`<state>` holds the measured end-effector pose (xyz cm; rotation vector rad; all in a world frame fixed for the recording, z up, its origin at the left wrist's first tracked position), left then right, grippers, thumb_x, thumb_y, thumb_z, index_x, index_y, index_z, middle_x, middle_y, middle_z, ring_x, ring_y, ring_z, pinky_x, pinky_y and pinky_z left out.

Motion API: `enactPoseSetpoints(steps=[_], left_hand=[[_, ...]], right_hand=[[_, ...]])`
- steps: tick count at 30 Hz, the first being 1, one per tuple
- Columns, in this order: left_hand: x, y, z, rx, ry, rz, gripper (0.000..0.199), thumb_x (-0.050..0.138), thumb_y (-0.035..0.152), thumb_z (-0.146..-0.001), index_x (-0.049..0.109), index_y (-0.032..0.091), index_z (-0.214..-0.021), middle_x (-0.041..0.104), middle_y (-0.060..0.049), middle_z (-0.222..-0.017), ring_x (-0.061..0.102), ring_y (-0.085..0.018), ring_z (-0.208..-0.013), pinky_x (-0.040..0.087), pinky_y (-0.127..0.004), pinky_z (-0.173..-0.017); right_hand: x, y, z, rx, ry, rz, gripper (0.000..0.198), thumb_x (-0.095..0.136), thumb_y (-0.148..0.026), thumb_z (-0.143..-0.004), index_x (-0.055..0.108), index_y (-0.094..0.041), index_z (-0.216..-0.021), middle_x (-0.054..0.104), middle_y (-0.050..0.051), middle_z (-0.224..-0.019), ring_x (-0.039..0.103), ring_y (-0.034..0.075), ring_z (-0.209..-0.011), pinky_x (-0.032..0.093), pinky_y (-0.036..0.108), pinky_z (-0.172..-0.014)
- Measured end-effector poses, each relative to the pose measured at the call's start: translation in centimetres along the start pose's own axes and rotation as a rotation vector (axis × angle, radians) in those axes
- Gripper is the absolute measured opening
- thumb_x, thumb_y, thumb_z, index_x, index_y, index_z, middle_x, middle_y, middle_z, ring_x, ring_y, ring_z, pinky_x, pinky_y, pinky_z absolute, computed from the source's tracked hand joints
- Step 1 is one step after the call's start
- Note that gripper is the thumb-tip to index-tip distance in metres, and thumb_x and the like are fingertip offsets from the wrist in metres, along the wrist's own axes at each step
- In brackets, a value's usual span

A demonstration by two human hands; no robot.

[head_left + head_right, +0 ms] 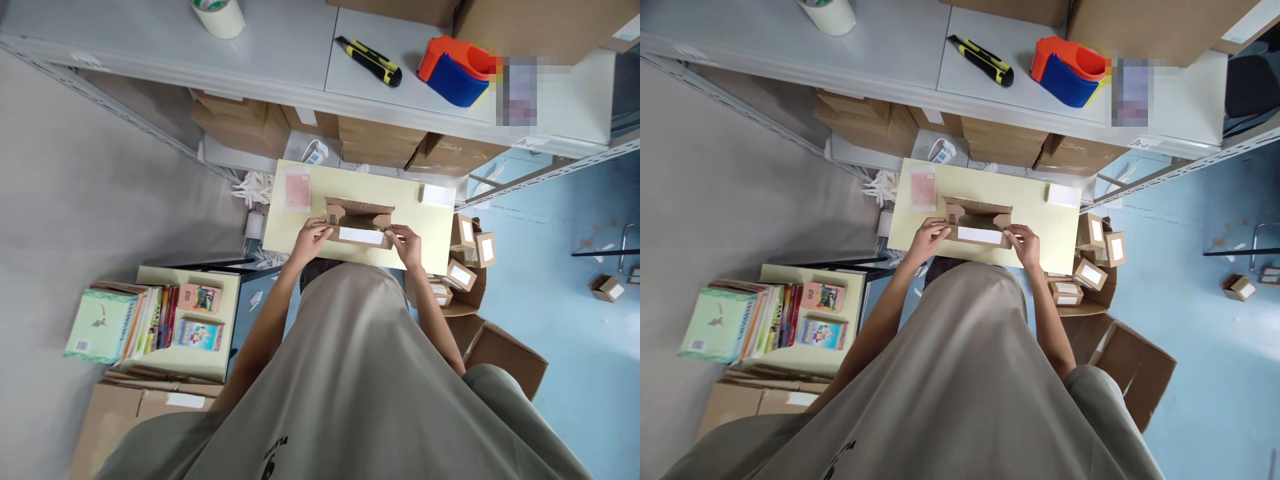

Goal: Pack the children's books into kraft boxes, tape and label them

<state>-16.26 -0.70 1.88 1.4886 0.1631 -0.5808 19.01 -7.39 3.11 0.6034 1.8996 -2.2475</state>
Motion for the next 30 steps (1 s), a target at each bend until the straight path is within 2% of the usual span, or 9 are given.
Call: enactPoseSetpoints(steps=[3, 5, 7, 9, 11, 14, 16, 22, 30], left_hand=[[-0.1, -0.2, -0.6, -0.057, 0.037, -0.110, 0.023, 0.083, 0.041, -0.107, 0.085, 0.021, -0.118, 0.080, -0.012, -0.128, 0.083, -0.025, -0.105, 0.074, -0.041, -0.097], [-0.3, 0.0, -0.8, -0.088, 0.037, -0.140, 0.049, 0.088, 0.029, -0.103, 0.075, 0.023, -0.149, 0.081, -0.010, -0.128, 0.080, -0.020, -0.090, 0.072, -0.038, -0.095], [-0.5, 0.6, -1.0, -0.061, 0.003, -0.154, 0.082, 0.088, 0.022, -0.102, 0.054, 0.026, -0.176, 0.080, -0.010, -0.136, 0.079, -0.018, -0.086, 0.070, -0.036, -0.093], [-0.6, 1.3, -1.3, 0.002, -0.047, -0.165, 0.088, 0.084, 0.018, -0.103, 0.046, 0.031, -0.182, 0.078, -0.010, -0.144, 0.079, -0.017, -0.089, 0.070, -0.035, -0.094], [-0.6, 1.7, -1.6, 0.046, -0.078, -0.172, 0.076, 0.080, 0.017, -0.105, 0.055, 0.032, -0.175, 0.076, -0.010, -0.146, 0.080, -0.018, -0.093, 0.070, -0.035, -0.096], [-0.5, 1.7, -1.8, 0.068, -0.094, -0.172, 0.048, 0.078, 0.020, -0.107, 0.071, 0.028, -0.154, 0.075, -0.010, -0.142, 0.081, -0.019, -0.098, 0.071, -0.035, -0.096], [-0.4, 1.5, -1.9, 0.074, -0.100, -0.167, 0.036, 0.077, 0.023, -0.109, 0.075, 0.027, -0.145, 0.075, -0.010, -0.139, 0.081, -0.019, -0.098, 0.072, -0.034, -0.094], [0.2, 1.1, -1.6, 0.105, -0.082, -0.169, 0.033, 0.072, 0.027, -0.113, 0.077, 0.028, -0.145, 0.074, -0.010, -0.137, 0.080, -0.020, -0.100, 0.071, -0.034, -0.094], [0.3, 0.9, -2.2, 0.070, -0.090, -0.118, 0.029, 0.073, 0.028, -0.110, 0.081, 0.025, -0.138, 0.076, -0.009, -0.134, 0.077, -0.018, -0.092, 0.067, -0.034, -0.091]], right_hand=[[0.5, 0.3, -0.4, 0.007, 0.044, 0.142, 0.079, 0.069, -0.100, -0.096, 0.088, -0.024, -0.105, 0.086, 0.015, -0.118, 0.085, 0.031, -0.096, 0.075, 0.048, -0.089], [0.6, 0.4, -0.6, 0.020, 0.050, 0.224, 0.082, 0.069, -0.098, -0.097, 0.083, -0.024, -0.131, 0.086, 0.014, -0.119, 0.084, 0.030, -0.089, 0.074, 0.048, -0.086], [0.4, 0.3, -0.8, -0.006, 0.044, 0.281, 0.098, 0.071, -0.095, -0.099, 0.064, -0.025, -0.167, 0.084, 0.017, -0.135, 0.084, 0.030, -0.089, 0.075, 0.048, -0.085], [0.1, 0.0, -0.8, -0.062, 0.016, 0.323, 0.106, 0.070, -0.091, -0.102, 0.046, -0.027, -0.183, 0.075, 0.020, -0.156, 0.084, 0.029, -0.092, 0.075, 0.047, -0.085], [-0.3, -0.3, -0.7, -0.104, -0.020, 0.352, 0.094, 0.067, -0.087, -0.107, 0.051, -0.032, -0.181, 0.066, 0.019, -0.169, 0.085, 0.028, -0.094, 0.076, 0.046, -0.086], [-0.8, -0.3, -0.4, -0.130, -0.061, 0.362, 0.071, 0.062, -0.084, -0.111, 0.076, -0.031, -0.156, 0.064, 0.016, -0.171, 0.084, 0.026, -0.093, 0.078, 0.049, -0.088], [-0.9, -0.1, -0.1, -0.143, -0.063, 0.343, 0.067, 0.062, -0.084, -0.112, 0.084, -0.030, -0.144, 0.064, 0.016, -0.172, 0.084, 0.026, -0.093, 0.079, 0.051, -0.090], [-0.3, 0.6, 0.6, -0.107, 0.018, 0.187, 0.067, 0.060, -0.079, -0.114, 0.089, -0.027, -0.146, 0.067, 0.018, -0.175, 0.087, 0.032, -0.118, 0.080, 0.048, -0.096], [1.0, 1.7, 0.6, 0.037, 0.092, 0.030, 0.063, 0.071, -0.075, -0.108, 0.091, -0.026, -0.142, 0.073, 0.016, -0.170, 0.078, 0.038, -0.149, 0.074, 0.052, -0.111]])
Point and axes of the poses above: each hand's wrist, its own z-axis away from the middle knuckle, its own x-axis out of the palm, y = z × x, the point moved 3 cm from there along -z, towards the middle knuckle
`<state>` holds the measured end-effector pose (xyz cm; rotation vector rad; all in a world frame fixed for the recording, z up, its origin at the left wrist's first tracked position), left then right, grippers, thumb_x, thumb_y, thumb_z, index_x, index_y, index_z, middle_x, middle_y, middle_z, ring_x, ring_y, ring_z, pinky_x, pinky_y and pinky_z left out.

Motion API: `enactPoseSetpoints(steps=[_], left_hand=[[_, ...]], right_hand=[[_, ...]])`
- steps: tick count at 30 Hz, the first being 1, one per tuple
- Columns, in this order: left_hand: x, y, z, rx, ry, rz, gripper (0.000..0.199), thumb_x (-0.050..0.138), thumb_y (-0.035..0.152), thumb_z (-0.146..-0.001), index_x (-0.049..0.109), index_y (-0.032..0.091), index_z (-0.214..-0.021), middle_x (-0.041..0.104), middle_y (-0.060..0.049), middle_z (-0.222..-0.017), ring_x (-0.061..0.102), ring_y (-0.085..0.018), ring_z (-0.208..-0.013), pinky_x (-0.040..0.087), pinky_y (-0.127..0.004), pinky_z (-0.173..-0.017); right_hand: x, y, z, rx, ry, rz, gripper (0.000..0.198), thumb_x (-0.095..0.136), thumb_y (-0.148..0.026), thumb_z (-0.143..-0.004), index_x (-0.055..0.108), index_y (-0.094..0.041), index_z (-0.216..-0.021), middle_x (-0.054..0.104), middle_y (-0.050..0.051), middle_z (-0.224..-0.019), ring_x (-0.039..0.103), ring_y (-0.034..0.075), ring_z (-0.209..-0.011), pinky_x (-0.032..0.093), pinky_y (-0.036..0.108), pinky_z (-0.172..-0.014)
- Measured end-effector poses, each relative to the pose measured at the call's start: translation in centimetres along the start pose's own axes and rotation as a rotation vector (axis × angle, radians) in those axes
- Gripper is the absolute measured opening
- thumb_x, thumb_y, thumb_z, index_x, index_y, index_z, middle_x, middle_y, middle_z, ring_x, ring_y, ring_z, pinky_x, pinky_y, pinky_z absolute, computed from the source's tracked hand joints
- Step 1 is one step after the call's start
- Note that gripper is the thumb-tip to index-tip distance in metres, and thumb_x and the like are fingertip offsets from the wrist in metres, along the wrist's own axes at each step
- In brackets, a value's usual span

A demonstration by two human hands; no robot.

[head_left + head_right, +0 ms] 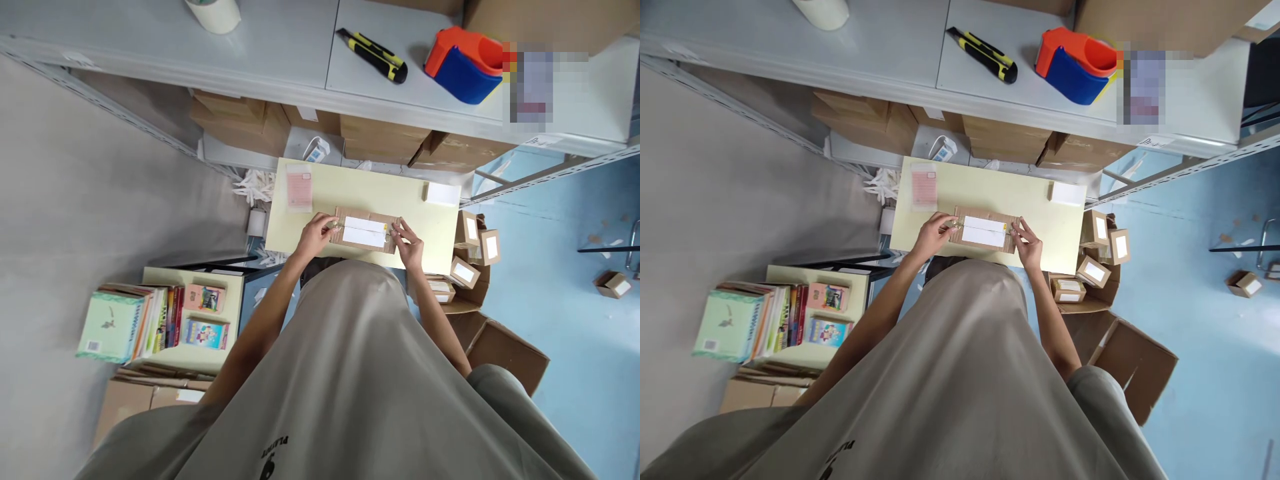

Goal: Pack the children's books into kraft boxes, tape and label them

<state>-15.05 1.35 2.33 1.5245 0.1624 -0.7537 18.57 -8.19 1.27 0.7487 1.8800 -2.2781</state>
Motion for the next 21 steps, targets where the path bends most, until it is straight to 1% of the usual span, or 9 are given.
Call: enactPoseSetpoints(steps=[2, 7, 9, 13, 18, 21], left_hand=[[-0.06, 0.10, -0.13, -0.013, 0.000, 0.016, 0.029, 0.073, 0.028, -0.109, 0.082, 0.024, -0.136, 0.076, -0.009, -0.134, 0.078, -0.019, -0.093, 0.068, -0.034, -0.092], [-0.15, 0.32, -0.33, -0.052, -0.011, 0.034, 0.029, 0.071, 0.029, -0.108, 0.081, 0.025, -0.135, 0.077, -0.009, -0.136, 0.078, -0.018, -0.092, 0.068, -0.034, -0.093], [-0.19, 0.36, -0.39, -0.047, -0.009, 0.036, 0.029, 0.071, 0.029, -0.108, 0.081, 0.024, -0.135, 0.077, -0.010, -0.136, 0.078, -0.018, -0.093, 0.068, -0.034, -0.093], [-0.09, 0.42, -0.18, -0.035, 0.005, 0.048, 0.029, 0.069, 0.027, -0.109, 0.078, 0.024, -0.136, 0.078, -0.011, -0.144, 0.079, -0.019, -0.098, 0.067, -0.035, -0.099], [0.30, 0.46, 0.33, -0.094, -0.010, 0.081, 0.030, 0.067, 0.027, -0.111, 0.075, 0.024, -0.139, 0.080, -0.011, -0.148, 0.081, -0.020, -0.104, 0.067, -0.036, -0.104], [0.31, 0.54, 0.24, -0.104, -0.018, 0.085, 0.030, 0.067, 0.026, -0.110, 0.075, 0.024, -0.139, 0.080, -0.013, -0.149, 0.082, -0.021, -0.103, 0.068, -0.038, -0.103]], right_hand=[[0.08, -0.02, -0.04, 0.015, 0.003, -0.036, 0.063, 0.074, -0.076, -0.106, 0.091, -0.025, -0.140, 0.074, 0.016, -0.168, 0.076, 0.039, -0.153, 0.073, 0.053, -0.113], [0.04, -0.18, -0.19, 0.082, -0.006, -0.071, 0.069, 0.076, -0.080, -0.102, 0.092, -0.023, -0.138, 0.069, 0.018, -0.174, 0.072, 0.042, -0.158, 0.075, 0.055, -0.109], [0.03, -0.25, -0.26, 0.087, -0.013, -0.068, 0.069, 0.076, -0.080, -0.102, 0.092, -0.024, -0.138, 0.068, 0.017, -0.175, 0.072, 0.041, -0.157, 0.075, 0.054, -0.110], [0.06, -0.33, -0.18, 0.091, -0.023, -0.037, 0.072, 0.071, -0.081, -0.104, 0.090, -0.023, -0.141, 0.067, 0.018, -0.176, 0.072, 0.040, -0.158, 0.075, 0.052, -0.108], [0.10, -0.33, 0.23, 0.103, -0.010, -0.104, 0.072, 0.075, -0.080, -0.101, 0.091, -0.021, -0.140, 0.067, 0.019, -0.176, 0.060, 0.042, -0.170, 0.069, 0.057, -0.121], [0.22, -0.15, 0.43, 0.127, 0.008, -0.125, 0.073, 0.078, -0.082, -0.099, 0.091, -0.022, -0.138, 0.064, 0.020, -0.178, 0.062, 0.043, -0.168, 0.068, 0.059, -0.121]])
Point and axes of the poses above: each hand's wrist, its own z-axis away from the middle knuckle, its own x-axis out of the palm, y = z × x, the point moved 3 cm from there along -z, towards the middle knuckle
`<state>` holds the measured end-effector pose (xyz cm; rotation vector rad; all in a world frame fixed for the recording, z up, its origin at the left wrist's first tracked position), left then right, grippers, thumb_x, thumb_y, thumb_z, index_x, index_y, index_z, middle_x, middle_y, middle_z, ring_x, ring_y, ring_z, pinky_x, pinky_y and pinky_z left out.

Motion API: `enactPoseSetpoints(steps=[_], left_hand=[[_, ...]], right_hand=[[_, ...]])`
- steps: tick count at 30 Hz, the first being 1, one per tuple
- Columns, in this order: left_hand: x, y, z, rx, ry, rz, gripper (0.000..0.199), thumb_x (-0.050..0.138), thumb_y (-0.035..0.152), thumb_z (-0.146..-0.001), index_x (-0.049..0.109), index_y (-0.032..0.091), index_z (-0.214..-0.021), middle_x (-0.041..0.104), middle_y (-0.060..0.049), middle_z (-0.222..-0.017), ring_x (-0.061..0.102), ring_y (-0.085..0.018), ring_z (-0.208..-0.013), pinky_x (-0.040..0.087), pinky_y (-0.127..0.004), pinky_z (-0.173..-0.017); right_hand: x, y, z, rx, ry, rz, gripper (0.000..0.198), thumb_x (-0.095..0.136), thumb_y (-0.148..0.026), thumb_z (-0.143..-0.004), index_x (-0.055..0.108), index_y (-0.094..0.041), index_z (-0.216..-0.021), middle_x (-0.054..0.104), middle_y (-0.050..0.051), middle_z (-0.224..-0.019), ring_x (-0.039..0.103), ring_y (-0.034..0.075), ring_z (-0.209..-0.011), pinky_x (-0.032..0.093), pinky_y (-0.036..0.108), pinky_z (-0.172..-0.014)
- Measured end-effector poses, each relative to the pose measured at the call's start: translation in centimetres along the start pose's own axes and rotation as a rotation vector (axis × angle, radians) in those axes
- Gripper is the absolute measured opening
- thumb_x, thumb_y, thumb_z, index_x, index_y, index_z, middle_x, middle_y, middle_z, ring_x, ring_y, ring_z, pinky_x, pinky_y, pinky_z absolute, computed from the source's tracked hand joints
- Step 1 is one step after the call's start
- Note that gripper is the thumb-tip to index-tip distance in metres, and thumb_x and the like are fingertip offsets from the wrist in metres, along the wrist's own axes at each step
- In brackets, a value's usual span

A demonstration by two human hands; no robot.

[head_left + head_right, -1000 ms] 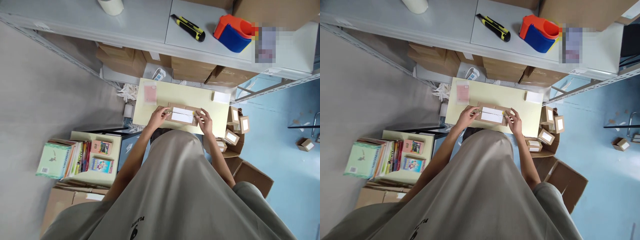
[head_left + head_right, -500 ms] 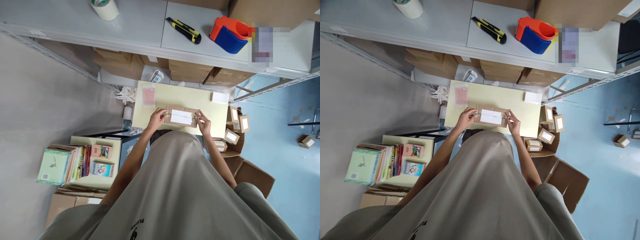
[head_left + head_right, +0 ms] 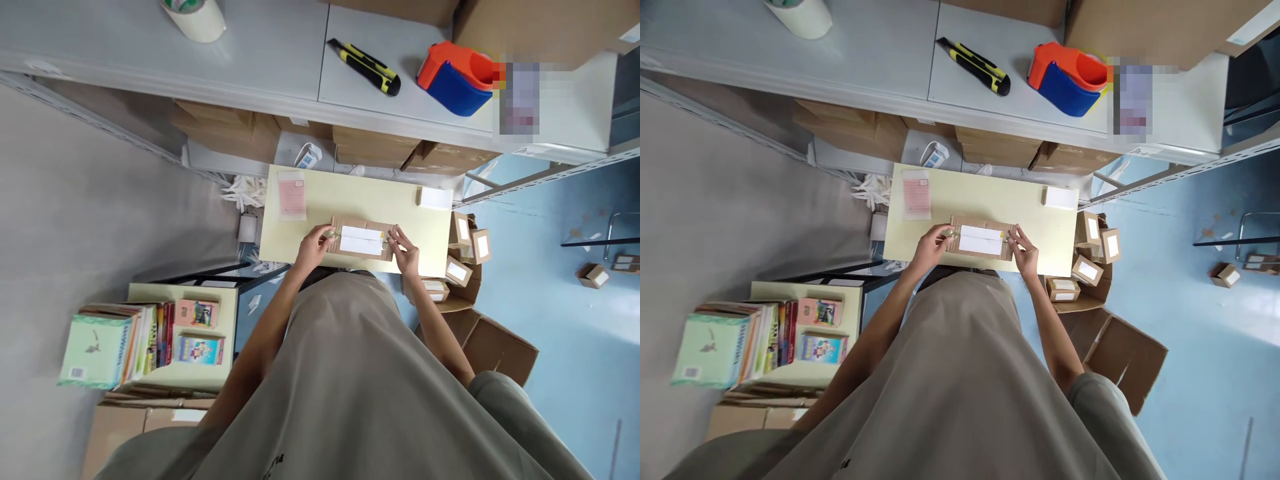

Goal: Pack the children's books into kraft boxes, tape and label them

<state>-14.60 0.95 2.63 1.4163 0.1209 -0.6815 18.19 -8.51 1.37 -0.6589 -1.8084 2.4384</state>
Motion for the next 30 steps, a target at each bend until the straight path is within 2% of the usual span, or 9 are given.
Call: enactPoseSetpoints(steps=[7, 12, 17, 21, 23, 26, 28, 30], left_hand=[[-0.1, 0.0, -0.7, -0.016, -0.052, 0.029, 0.029, 0.067, 0.025, -0.109, 0.076, 0.024, -0.137, 0.079, -0.013, -0.150, 0.080, -0.020, -0.097, 0.069, -0.038, -0.099], [-0.1, -0.1, -0.7, -0.008, -0.052, 0.024, 0.029, 0.068, 0.023, -0.109, 0.076, 0.025, -0.137, 0.079, -0.012, -0.149, 0.080, -0.020, -0.100, 0.069, -0.039, -0.104], [-0.1, -0.4, -0.8, 0.005, -0.059, 0.021, 0.029, 0.067, 0.023, -0.109, 0.075, 0.025, -0.137, 0.080, -0.012, -0.149, 0.081, -0.021, -0.103, 0.069, -0.040, -0.106], [-0.1, -0.4, -0.7, -0.012, -0.059, 0.036, 0.029, 0.066, 0.023, -0.109, 0.075, 0.024, -0.137, 0.079, -0.014, -0.150, 0.082, -0.021, -0.103, 0.069, -0.040, -0.105], [-0.1, -0.2, -0.6, -0.027, -0.038, 0.038, 0.028, 0.067, 0.025, -0.109, 0.075, 0.024, -0.137, 0.080, -0.013, -0.150, 0.081, -0.020, -0.101, 0.070, -0.040, -0.103], [0.0, -0.3, -0.6, -0.067, -0.016, 0.040, 0.027, 0.068, 0.029, -0.109, 0.074, 0.026, -0.135, 0.081, -0.011, -0.149, 0.080, -0.019, -0.097, 0.070, -0.036, -0.094], [-0.1, -0.5, -0.7, -0.107, -0.034, 0.047, 0.026, 0.070, 0.029, -0.108, 0.073, 0.026, -0.133, 0.081, -0.010, -0.147, 0.078, -0.018, -0.093, 0.070, -0.036, -0.090], [-0.5, -0.5, -1.0, -0.139, -0.065, 0.047, 0.025, 0.071, 0.026, -0.105, 0.072, 0.025, -0.130, 0.081, -0.010, -0.144, 0.078, -0.020, -0.093, 0.072, -0.041, -0.092]], right_hand=[[0.1, -0.3, 0.4, -0.011, 0.039, 0.013, 0.074, 0.078, -0.081, -0.099, 0.092, -0.020, -0.137, 0.073, 0.023, -0.167, 0.062, 0.043, -0.168, 0.069, 0.058, -0.119], [0.1, -0.9, 0.5, 0.039, 0.050, 0.078, 0.073, 0.077, -0.081, -0.100, 0.091, -0.021, -0.139, 0.068, 0.020, -0.174, 0.066, 0.042, -0.164, 0.072, 0.055, -0.114], [0.3, -0.9, 0.8, 0.046, 0.073, 0.078, 0.075, 0.076, -0.081, -0.100, 0.092, -0.018, -0.138, 0.074, 0.023, -0.166, 0.065, 0.044, -0.165, 0.073, 0.056, -0.111], [0.3, -0.2, 0.8, 0.055, 0.073, 0.082, 0.076, 0.078, -0.081, -0.099, 0.091, -0.019, -0.140, 0.071, 0.023, -0.171, 0.070, 0.043, -0.158, 0.073, 0.053, -0.109], [0.3, 0.0, 0.6, 0.046, 0.072, 0.095, 0.075, 0.076, -0.083, -0.099, 0.091, -0.021, -0.140, 0.073, 0.021, -0.169, 0.075, 0.040, -0.151, 0.073, 0.051, -0.105], [0.2, -0.2, 0.2, 0.009, 0.056, 0.130, 0.074, 0.072, -0.085, -0.100, 0.091, -0.024, -0.138, 0.077, 0.020, -0.165, 0.083, 0.033, -0.125, 0.075, 0.047, -0.096], [0.2, -0.6, 0.2, -0.005, 0.023, 0.169, 0.074, 0.069, -0.086, -0.102, 0.091, -0.025, -0.137, 0.077, 0.019, -0.163, 0.084, 0.029, -0.110, 0.075, 0.046, -0.092], [0.0, -1.3, 0.4, -0.018, -0.033, 0.195, 0.073, 0.068, -0.088, -0.103, 0.090, -0.027, -0.137, 0.076, 0.017, -0.164, 0.083, 0.027, -0.105, 0.076, 0.047, -0.091]])
Point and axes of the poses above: each hand's wrist, its own z-axis away from the middle knuckle, its own x-axis out of the palm, y = z × x, the point moved 3 cm from there along -z, towards the middle knuckle
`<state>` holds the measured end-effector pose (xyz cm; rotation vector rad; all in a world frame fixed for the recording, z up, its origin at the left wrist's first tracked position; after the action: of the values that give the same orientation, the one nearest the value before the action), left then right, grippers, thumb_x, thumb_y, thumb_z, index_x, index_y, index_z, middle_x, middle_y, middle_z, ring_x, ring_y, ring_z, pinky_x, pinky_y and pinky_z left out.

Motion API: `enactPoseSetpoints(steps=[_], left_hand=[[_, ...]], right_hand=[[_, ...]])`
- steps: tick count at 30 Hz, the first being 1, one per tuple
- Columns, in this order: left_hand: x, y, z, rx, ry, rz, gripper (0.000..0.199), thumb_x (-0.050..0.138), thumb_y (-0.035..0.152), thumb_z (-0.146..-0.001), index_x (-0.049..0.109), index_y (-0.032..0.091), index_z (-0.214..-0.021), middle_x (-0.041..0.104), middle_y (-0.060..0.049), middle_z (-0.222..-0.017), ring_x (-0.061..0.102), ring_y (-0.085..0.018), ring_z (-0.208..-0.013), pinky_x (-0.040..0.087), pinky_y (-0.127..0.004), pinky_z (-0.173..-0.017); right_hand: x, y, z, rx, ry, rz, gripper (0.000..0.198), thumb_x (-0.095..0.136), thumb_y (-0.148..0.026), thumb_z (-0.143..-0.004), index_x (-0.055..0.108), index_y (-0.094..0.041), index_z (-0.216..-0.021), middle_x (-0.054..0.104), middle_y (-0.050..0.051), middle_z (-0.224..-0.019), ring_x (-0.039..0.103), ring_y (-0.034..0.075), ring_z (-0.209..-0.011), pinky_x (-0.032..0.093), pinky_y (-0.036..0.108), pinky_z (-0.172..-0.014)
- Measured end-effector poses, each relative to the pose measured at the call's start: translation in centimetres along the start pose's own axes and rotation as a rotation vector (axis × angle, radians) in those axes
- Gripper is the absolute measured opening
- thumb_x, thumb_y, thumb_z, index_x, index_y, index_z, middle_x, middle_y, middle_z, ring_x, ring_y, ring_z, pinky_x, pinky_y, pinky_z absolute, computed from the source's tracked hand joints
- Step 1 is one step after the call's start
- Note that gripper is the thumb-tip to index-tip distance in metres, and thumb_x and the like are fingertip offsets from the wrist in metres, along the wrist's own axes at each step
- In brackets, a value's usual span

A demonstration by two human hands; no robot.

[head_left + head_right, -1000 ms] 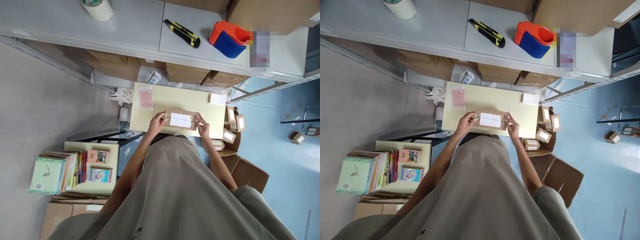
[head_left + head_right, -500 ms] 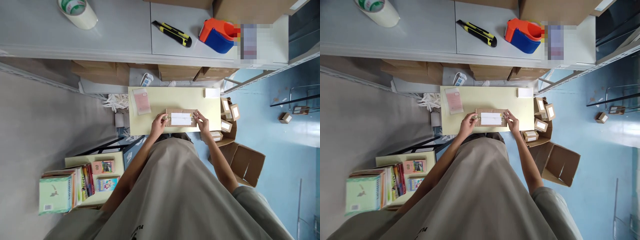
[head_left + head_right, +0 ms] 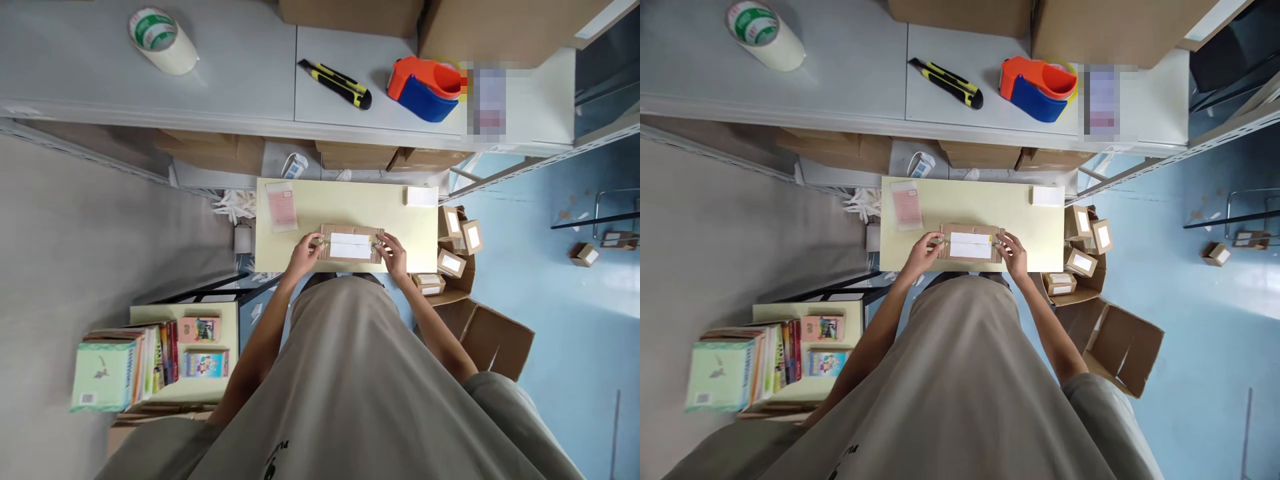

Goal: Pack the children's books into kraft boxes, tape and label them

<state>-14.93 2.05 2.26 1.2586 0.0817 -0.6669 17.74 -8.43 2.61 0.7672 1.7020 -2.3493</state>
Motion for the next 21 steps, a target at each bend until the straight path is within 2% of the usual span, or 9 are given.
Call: enactPoseSetpoints(steps=[3, 6, 9, 11, 13, 15, 17, 19, 21], left_hand=[[-1.0, 1.8, -0.7, 0.067, 0.033, -0.092, 0.020, 0.078, 0.018, -0.099, 0.075, 0.024, -0.118, 0.079, -0.011, -0.136, 0.080, -0.032, -0.119, 0.071, -0.057, -0.111], [-1.6, 6.7, -2.3, 0.261, 0.172, -0.209, 0.029, 0.083, 0.005, -0.090, 0.076, 0.024, -0.110, 0.074, -0.012, -0.143, 0.067, -0.042, -0.152, 0.056, -0.071, -0.134], [-0.8, 13.6, -5.6, 0.460, 0.251, -0.223, 0.039, 0.077, -0.003, -0.089, 0.074, 0.023, -0.118, 0.066, -0.011, -0.161, 0.062, -0.041, -0.159, 0.051, -0.071, -0.138], [0.4, 18.2, -8.8, 0.527, 0.258, -0.227, 0.037, 0.076, 0.001, -0.093, 0.072, 0.024, -0.122, 0.063, -0.008, -0.165, 0.059, -0.040, -0.163, 0.051, -0.070, -0.139], [1.9, 22.0, -12.4, 0.546, 0.283, -0.237, 0.035, 0.075, 0.005, -0.098, 0.071, 0.023, -0.127, 0.061, -0.008, -0.164, 0.058, -0.041, -0.165, 0.053, -0.072, -0.136], [3.3, 24.8, -15.4, 0.571, 0.314, -0.249, 0.034, 0.071, 0.008, -0.103, 0.069, 0.020, -0.135, 0.057, -0.010, -0.163, 0.057, -0.042, -0.167, 0.053, -0.076, -0.132], [4.5, 26.6, -17.3, 0.598, 0.323, -0.267, 0.033, 0.065, 0.009, -0.107, 0.067, 0.020, -0.139, 0.055, -0.009, -0.162, 0.056, -0.042, -0.168, 0.052, -0.078, -0.131], [5.4, 27.5, -17.7, 0.618, 0.318, -0.266, 0.034, 0.061, 0.009, -0.109, 0.066, 0.020, -0.140, 0.056, -0.008, -0.160, 0.056, -0.040, -0.167, 0.052, -0.078, -0.130], [5.7, 27.7, -16.9, 0.628, 0.313, -0.218, 0.035, 0.065, 0.008, -0.106, 0.068, 0.021, -0.138, 0.060, -0.008, -0.157, 0.059, -0.038, -0.164, 0.052, -0.074, -0.132]], right_hand=[[-1.4, -1.6, -0.1, -0.068, -0.070, 0.050, 0.073, 0.069, -0.089, -0.104, 0.087, -0.031, -0.144, 0.068, 0.016, -0.172, 0.085, 0.030, -0.110, 0.077, 0.052, -0.098], [-4.9, -4.8, -2.3, -0.220, -0.035, 0.137, 0.072, 0.067, -0.085, -0.108, 0.081, -0.031, -0.153, 0.069, 0.018, -0.170, 0.081, 0.038, -0.135, 0.072, 0.060, -0.117], [-10.0, -9.6, -8.2, -0.427, 0.098, 0.246, 0.071, 0.063, -0.080, -0.113, 0.072, -0.030, -0.164, 0.071, 0.017, -0.167, 0.066, 0.042, -0.160, 0.058, 0.068, -0.135], [-13.1, -12.9, -13.7, -0.573, 0.180, 0.312, 0.073, 0.060, -0.078, -0.116, 0.063, -0.030, -0.171, 0.064, 0.017, -0.174, 0.056, 0.046, -0.168, 0.050, 0.079, -0.138], [-15.2, -15.6, -19.8, -0.704, 0.213, 0.360, 0.074, 0.052, -0.077, -0.120, 0.056, -0.027, -0.174, 0.056, 0.017, -0.180, 0.051, 0.048, -0.173, 0.044, 0.084, -0.139], [-15.9, -17.5, -25.6, -0.782, 0.206, 0.415, 0.076, 0.035, -0.074, -0.125, 0.054, -0.017, -0.172, 0.055, 0.022, -0.178, 0.052, 0.047, -0.172, 0.041, 0.082, -0.140], [-15.4, -18.5, -30.3, -0.772, 0.176, 0.512, 0.084, 0.031, -0.075, -0.126, 0.054, -0.006, -0.166, 0.061, 0.029, -0.168, 0.056, 0.047, -0.167, 0.040, 0.078, -0.140], [-14.4, -19.2, -33.2, -0.701, 0.122, 0.569, 0.084, 0.043, -0.078, -0.123, 0.060, -0.003, -0.156, 0.070, 0.030, -0.154, 0.064, 0.049, -0.158, 0.041, 0.082, -0.138], [-13.6, -20.0, -34.2, -0.625, 0.089, 0.605, 0.074, 0.051, -0.074, -0.123, 0.065, -0.005, -0.147, 0.076, 0.029, -0.145, 0.071, 0.048, -0.151, 0.040, 0.082, -0.137]])
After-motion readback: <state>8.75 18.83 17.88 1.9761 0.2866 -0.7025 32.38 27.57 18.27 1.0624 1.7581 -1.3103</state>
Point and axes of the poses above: each hand's wrist, its own z-axis away from the middle knuckle, its own x-axis out of the palm, y = z × x, the point moved 3 cm from there along -z, towards the middle knuckle
